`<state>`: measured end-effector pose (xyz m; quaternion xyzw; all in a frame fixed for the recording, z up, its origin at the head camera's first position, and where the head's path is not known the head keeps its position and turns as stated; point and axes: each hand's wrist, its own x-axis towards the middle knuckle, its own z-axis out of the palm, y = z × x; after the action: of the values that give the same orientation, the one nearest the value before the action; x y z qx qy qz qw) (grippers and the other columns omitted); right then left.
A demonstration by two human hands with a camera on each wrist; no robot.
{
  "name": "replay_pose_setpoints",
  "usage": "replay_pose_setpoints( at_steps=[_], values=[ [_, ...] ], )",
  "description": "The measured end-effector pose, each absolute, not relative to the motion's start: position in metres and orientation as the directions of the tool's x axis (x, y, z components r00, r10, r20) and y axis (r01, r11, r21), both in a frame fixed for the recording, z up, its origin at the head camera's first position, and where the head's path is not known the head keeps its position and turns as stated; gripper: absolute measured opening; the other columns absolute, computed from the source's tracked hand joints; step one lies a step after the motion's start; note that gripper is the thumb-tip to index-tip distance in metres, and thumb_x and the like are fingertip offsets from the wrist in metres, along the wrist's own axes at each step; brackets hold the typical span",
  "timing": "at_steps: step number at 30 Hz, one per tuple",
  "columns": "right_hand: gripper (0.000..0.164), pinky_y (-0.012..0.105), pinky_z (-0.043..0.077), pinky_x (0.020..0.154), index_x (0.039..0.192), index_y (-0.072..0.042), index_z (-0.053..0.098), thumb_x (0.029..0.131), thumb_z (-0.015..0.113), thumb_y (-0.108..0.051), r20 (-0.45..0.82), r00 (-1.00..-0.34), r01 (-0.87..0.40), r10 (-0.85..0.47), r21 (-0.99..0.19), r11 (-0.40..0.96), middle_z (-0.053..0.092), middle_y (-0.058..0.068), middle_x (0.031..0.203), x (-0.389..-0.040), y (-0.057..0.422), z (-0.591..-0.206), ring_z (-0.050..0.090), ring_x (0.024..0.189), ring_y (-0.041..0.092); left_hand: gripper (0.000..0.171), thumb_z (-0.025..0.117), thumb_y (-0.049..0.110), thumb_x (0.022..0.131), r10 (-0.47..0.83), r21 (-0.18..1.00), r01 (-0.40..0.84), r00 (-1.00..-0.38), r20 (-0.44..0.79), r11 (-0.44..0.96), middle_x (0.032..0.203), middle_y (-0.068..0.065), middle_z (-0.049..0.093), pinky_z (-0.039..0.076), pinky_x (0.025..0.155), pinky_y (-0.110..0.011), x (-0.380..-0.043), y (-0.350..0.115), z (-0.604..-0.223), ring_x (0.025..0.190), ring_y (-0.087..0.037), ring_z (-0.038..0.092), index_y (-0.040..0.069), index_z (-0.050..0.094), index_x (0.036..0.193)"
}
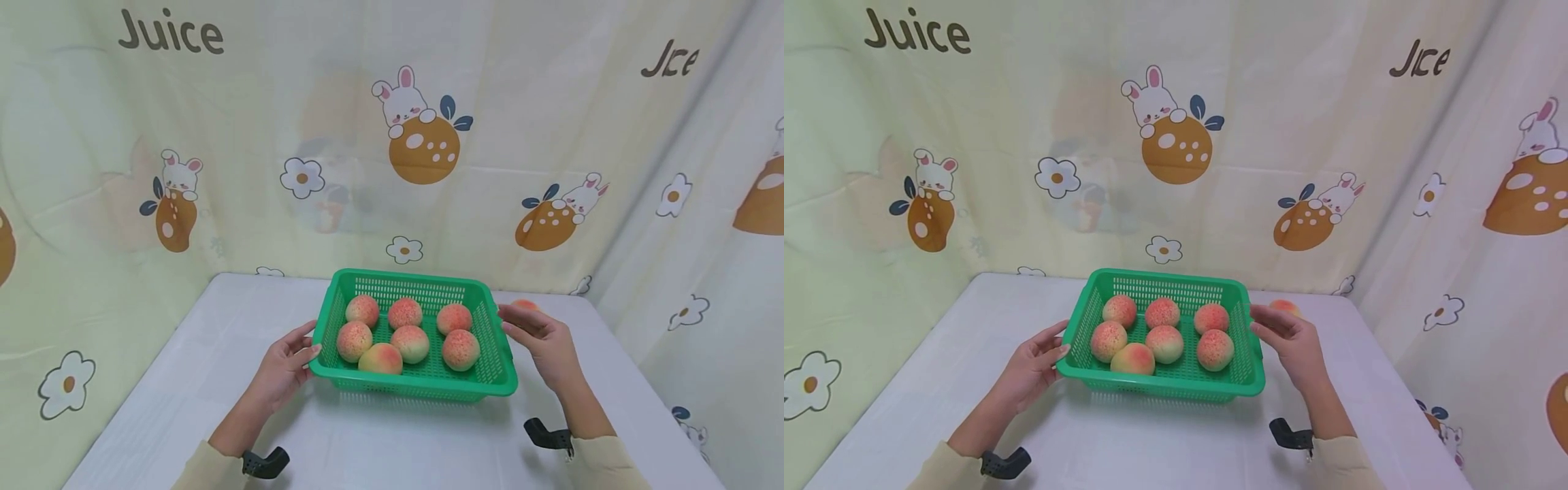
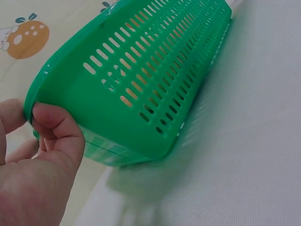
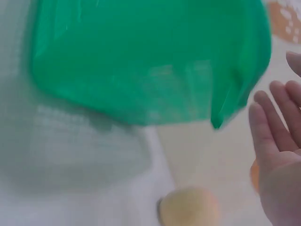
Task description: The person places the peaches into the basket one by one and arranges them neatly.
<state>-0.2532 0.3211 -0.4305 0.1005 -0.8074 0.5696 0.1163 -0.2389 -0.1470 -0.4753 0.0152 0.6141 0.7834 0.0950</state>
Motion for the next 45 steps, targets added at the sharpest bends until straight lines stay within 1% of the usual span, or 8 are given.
replay_pose_setpoints(
  at_steps=[7, 11, 18, 22, 25, 31, 39, 45],
  values=[
    [0.049, 0.007, 0.053, 0.086, 0.134, -0.003, 0.066, 0.092, 0.078, -0.026, 0.269, -0.938, -0.194, 0.217, -0.930, 0.313, 0.074, -0.014, 0.117, -0.265, 0.339, -0.451, 0.065, 0.108, -0.004, 0.061, 0.061, 0.005, 0.101, 0.160, 0.965, -0.125, -0.983, -0.088, -0.233, 0.114, -0.003, 0.046, 0.061, 0.081, -0.023, -0.238, -0.147, -0.475, 0.094, -0.009, 0.061, 0.013, 0.038, 0.158],
    [0.045, 0.006, 0.053, 0.082, 0.127, -0.005, 0.070, 0.090, 0.080, -0.029, 0.254, -0.907, -0.139, 0.337, -0.934, 0.331, 0.073, -0.017, 0.110, -0.275, 0.345, -0.460, 0.066, 0.102, -0.003, 0.062, 0.060, 0.005, 0.102, 0.162, 0.966, -0.125, -0.983, -0.089, -0.226, 0.115, -0.003, 0.047, 0.061, 0.082, -0.023, -0.238, -0.148, -0.474, 0.094, -0.009, 0.060, 0.013, 0.037, 0.159],
    [0.041, 0.007, 0.054, 0.077, 0.119, -0.001, 0.073, 0.086, 0.084, -0.021, 0.259, -0.854, -0.138, 0.450, -0.949, 0.284, 0.075, -0.005, 0.110, -0.288, 0.349, -0.475, 0.068, 0.093, -0.002, 0.061, 0.060, 0.004, 0.102, 0.164, 0.966, -0.125, -0.982, -0.089, -0.227, 0.115, -0.004, 0.048, 0.061, 0.083, -0.024, -0.237, -0.148, -0.473, 0.094, -0.009, 0.061, 0.014, 0.038, 0.158],
    [0.043, 0.006, 0.052, 0.079, 0.121, -0.002, 0.072, 0.087, 0.084, -0.024, 0.304, -0.834, -0.138, 0.461, -0.923, 0.358, 0.071, 0.003, 0.121, -0.298, 0.353, -0.485, 0.065, 0.097, 0.001, 0.061, 0.060, 0.004, 0.102, 0.164, 0.967, -0.120, -0.983, -0.084, -0.225, 0.115, -0.004, 0.049, 0.061, 0.082, -0.023, -0.237, -0.147, -0.474, 0.094, -0.010, 0.061, 0.013, 0.038, 0.158],
    [0.046, 0.014, 0.051, 0.092, 0.125, -0.006, 0.071, 0.088, 0.083, -0.029, 0.319, -0.822, -0.103, 0.472, -0.898, 0.428, 0.064, 0.005, 0.127, -0.306, 0.357, -0.492, 0.060, 0.109, 0.010, 0.062, 0.061, 0.005, 0.101, 0.169, 0.967, -0.124, -0.982, -0.086, -0.223, 0.115, -0.003, 0.049, 0.061, 0.082, -0.023, -0.238, -0.147, -0.475, 0.094, -0.010, 0.061, 0.013, 0.037, 0.159],
    [0.055, 0.046, 0.045, 0.113, 0.136, -0.009, 0.064, 0.090, 0.079, -0.037, 0.245, -0.837, 0.005, 0.489, -0.891, 0.455, 0.052, 0.009, 0.144, -0.320, 0.366, -0.496, 0.050, 0.132, 0.026, 0.063, 0.061, 0.005, 0.101, 0.164, 0.967, -0.122, -0.983, -0.086, -0.224, 0.115, -0.004, 0.048, 0.061, 0.082, -0.024, -0.239, -0.147, -0.476, 0.094, -0.010, 0.060, 0.014, 0.038, 0.158],
    [0.077, 0.050, 0.036, 0.122, 0.154, -0.013, 0.045, 0.091, 0.076, -0.044, 0.084, -0.892, 0.107, 0.444, -0.916, 0.387, 0.036, 0.011, 0.162, -0.329, 0.375, -0.490, 0.034, 0.149, 0.031, 0.062, 0.063, 0.005, 0.100, 0.157, 0.968, -0.123, -0.984, -0.089, -0.219, 0.116, -0.005, 0.049, 0.061, 0.082, -0.024, -0.238, -0.146, -0.475, 0.096, -0.013, 0.062, 0.014, 0.039, 0.158],
    [0.090, 0.057, 0.033, 0.122, 0.161, -0.015, 0.034, 0.090, 0.075, -0.052, 0.020, -0.921, 0.156, 0.389, -0.896, 0.416, 0.025, 0.014, 0.169, -0.336, 0.382, -0.492, 0.025, 0.154, 0.037, 0.063, 0.063, 0.006, 0.100, 0.154, 0.968, -0.128, -0.983, -0.096, -0.217, 0.116, -0.005, 0.049, 0.061, 0.082, -0.025, -0.238, -0.146, -0.474, 0.097, -0.015, 0.063, 0.014, 0.040, 0.158]
  ],
)
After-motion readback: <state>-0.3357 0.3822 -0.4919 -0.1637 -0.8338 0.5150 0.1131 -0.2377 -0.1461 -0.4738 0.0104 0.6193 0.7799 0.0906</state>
